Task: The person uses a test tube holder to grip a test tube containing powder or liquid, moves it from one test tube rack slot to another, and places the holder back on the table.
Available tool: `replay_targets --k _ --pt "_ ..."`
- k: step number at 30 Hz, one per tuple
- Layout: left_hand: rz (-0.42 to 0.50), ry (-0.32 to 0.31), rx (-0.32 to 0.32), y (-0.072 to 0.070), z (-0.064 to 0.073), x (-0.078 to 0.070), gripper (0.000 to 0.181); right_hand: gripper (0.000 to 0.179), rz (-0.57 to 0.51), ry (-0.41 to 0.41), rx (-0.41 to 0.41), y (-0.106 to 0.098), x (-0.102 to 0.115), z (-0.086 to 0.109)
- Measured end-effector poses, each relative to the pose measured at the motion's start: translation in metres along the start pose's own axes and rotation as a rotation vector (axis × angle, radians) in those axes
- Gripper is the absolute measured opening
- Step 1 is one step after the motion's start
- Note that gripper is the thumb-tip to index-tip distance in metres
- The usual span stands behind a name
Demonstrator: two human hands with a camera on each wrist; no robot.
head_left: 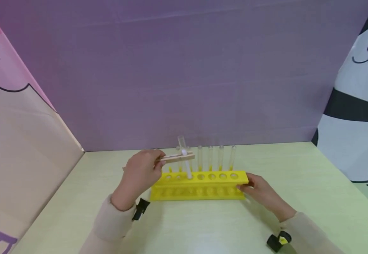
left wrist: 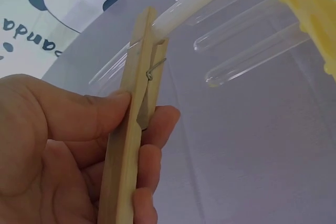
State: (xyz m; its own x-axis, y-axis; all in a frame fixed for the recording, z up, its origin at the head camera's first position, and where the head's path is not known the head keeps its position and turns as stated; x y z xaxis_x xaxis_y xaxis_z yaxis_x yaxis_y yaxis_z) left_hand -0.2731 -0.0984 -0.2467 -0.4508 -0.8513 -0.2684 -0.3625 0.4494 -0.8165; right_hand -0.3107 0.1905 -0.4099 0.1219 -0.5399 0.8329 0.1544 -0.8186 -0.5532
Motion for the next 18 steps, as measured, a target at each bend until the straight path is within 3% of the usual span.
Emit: replay_targets --k 18 --pt "0.012 -0.023 0.009 -0.0032 -0.0039 -0.0025 0.013 0.039 -0.019 -0.049 0.015 -0.0004 0.0035 0.0004"
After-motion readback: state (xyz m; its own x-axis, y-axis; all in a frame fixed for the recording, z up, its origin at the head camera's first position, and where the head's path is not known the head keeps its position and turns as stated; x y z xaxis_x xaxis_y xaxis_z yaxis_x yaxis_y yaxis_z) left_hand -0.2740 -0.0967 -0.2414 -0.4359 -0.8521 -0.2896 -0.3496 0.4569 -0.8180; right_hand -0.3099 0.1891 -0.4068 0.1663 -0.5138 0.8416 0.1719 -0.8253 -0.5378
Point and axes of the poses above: each hand's wrist, its own z-axis away from the middle knuckle, its own y-axis out of the palm, x = y × z, the point moved 10 cm from there along -z, towards the middle knuckle, and after that the axes turned 3 degrees about -x, right-handed, at the moved point
